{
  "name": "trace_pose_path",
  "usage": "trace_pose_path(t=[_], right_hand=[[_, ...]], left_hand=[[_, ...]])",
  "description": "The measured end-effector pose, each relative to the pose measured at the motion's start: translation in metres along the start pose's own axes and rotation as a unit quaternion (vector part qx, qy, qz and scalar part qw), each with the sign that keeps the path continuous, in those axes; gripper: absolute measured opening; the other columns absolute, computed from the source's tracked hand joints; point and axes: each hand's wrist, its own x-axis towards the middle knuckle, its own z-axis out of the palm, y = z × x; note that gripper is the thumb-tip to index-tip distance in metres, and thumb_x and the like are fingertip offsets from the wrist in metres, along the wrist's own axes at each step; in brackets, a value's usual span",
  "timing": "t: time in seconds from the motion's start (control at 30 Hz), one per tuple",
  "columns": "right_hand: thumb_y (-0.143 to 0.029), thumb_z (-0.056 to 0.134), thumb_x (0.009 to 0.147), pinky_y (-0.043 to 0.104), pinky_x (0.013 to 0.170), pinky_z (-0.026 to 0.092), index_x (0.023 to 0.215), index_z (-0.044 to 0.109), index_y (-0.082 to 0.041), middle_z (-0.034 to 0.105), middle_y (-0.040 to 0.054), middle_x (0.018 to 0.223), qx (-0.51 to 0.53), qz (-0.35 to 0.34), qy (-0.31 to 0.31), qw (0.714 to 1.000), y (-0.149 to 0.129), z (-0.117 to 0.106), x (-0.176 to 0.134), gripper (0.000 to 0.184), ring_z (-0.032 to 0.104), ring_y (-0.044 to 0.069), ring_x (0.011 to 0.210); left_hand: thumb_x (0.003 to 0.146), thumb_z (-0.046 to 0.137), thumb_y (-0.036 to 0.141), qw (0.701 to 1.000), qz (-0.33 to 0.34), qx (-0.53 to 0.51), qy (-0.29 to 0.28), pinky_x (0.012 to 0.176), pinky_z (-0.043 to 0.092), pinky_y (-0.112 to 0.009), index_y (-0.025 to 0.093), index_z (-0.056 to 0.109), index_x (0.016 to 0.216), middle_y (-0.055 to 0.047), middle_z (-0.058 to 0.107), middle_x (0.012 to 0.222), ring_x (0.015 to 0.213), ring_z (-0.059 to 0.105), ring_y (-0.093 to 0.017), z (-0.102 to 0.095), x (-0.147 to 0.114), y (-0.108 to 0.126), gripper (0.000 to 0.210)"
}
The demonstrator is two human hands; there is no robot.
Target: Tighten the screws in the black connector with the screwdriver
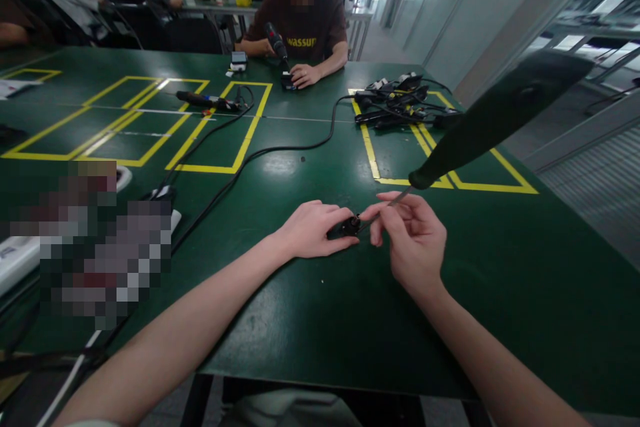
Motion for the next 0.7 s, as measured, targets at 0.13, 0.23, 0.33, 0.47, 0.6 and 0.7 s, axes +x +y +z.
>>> trace_pose_path(t=[0.13, 0.23, 0.33, 0.47, 0.6, 0.7], right_hand=[[-0.037, 0.073, 0.096, 0.021, 0.042, 0.048, 0.093, 0.063, -0.021, 0.077, 0.0000, 0.075, 0.004, -0.001, 0.008, 1.000, 0.0020, -0.0012, 0.0011, 0.019, 0.056, 0.008, 0.042], [-0.041, 0.071, 0.097, 0.023, 0.043, 0.050, 0.095, 0.068, -0.020, 0.078, 0.0023, 0.079, -0.007, 0.007, -0.007, 1.000, 0.0021, -0.0020, 0.0006, 0.022, 0.058, 0.009, 0.044], [-0.042, 0.067, 0.099, 0.024, 0.045, 0.051, 0.097, 0.072, -0.020, 0.078, 0.0034, 0.082, -0.010, 0.014, -0.019, 1.000, 0.0008, -0.0012, -0.0011, 0.023, 0.059, 0.010, 0.047], [-0.039, 0.071, 0.096, 0.023, 0.045, 0.051, 0.103, 0.071, -0.021, 0.077, 0.0013, 0.080, 0.000, 0.013, -0.018, 1.000, -0.0001, 0.0011, -0.0032, 0.019, 0.059, 0.009, 0.048], [-0.033, 0.078, 0.091, 0.022, 0.046, 0.052, 0.092, 0.066, -0.021, 0.076, -0.0005, 0.074, -0.003, 0.010, -0.001, 1.000, 0.0000, 0.0024, -0.0041, 0.016, 0.060, 0.010, 0.047], [-0.034, 0.074, 0.094, 0.023, 0.046, 0.052, 0.089, 0.066, -0.021, 0.076, 0.0009, 0.074, -0.011, 0.015, -0.009, 1.000, -0.0012, 0.0024, -0.0036, 0.017, 0.060, 0.010, 0.048]], left_hand=[[0.099, 0.059, 0.051, 1.000, 0.001, 0.009, -0.001, 0.072, 0.041, -0.030, 0.019, 0.065, 0.108, -0.002, 0.075, 0.086, 0.080, 0.071, -0.018, 0.0000, 0.0004, -0.0002, 0.034], [0.099, 0.059, 0.051, 1.000, -0.001, 0.008, -0.004, 0.072, 0.042, -0.031, 0.018, 0.065, 0.108, -0.002, 0.074, 0.086, 0.079, 0.071, -0.018, -0.0011, 0.0006, 0.0008, 0.034], [0.099, 0.059, 0.050, 1.000, -0.002, 0.003, -0.003, 0.074, 0.043, -0.031, 0.019, 0.065, 0.110, -0.002, 0.075, 0.090, 0.082, 0.072, -0.019, -0.0019, 0.0007, 0.0015, 0.033], [0.098, 0.060, 0.049, 1.000, -0.002, -0.001, -0.001, 0.075, 0.043, -0.031, 0.020, 0.065, 0.108, -0.002, 0.076, 0.091, 0.083, 0.073, -0.019, -0.0017, 0.0009, 0.0017, 0.030], [0.097, 0.061, 0.049, 1.000, -0.005, 0.002, -0.001, 0.073, 0.043, -0.030, 0.021, 0.065, 0.104, -0.002, 0.075, 0.085, 0.083, 0.072, -0.020, -0.0014, 0.0010, 0.0024, 0.029], [0.098, 0.061, 0.048, 1.000, 0.000, 0.000, 0.000, 0.074, 0.044, -0.031, 0.021, 0.064, 0.105, -0.001, 0.075, 0.086, 0.083, 0.072, -0.019, -0.0014, 0.0009, 0.0024, 0.028]])
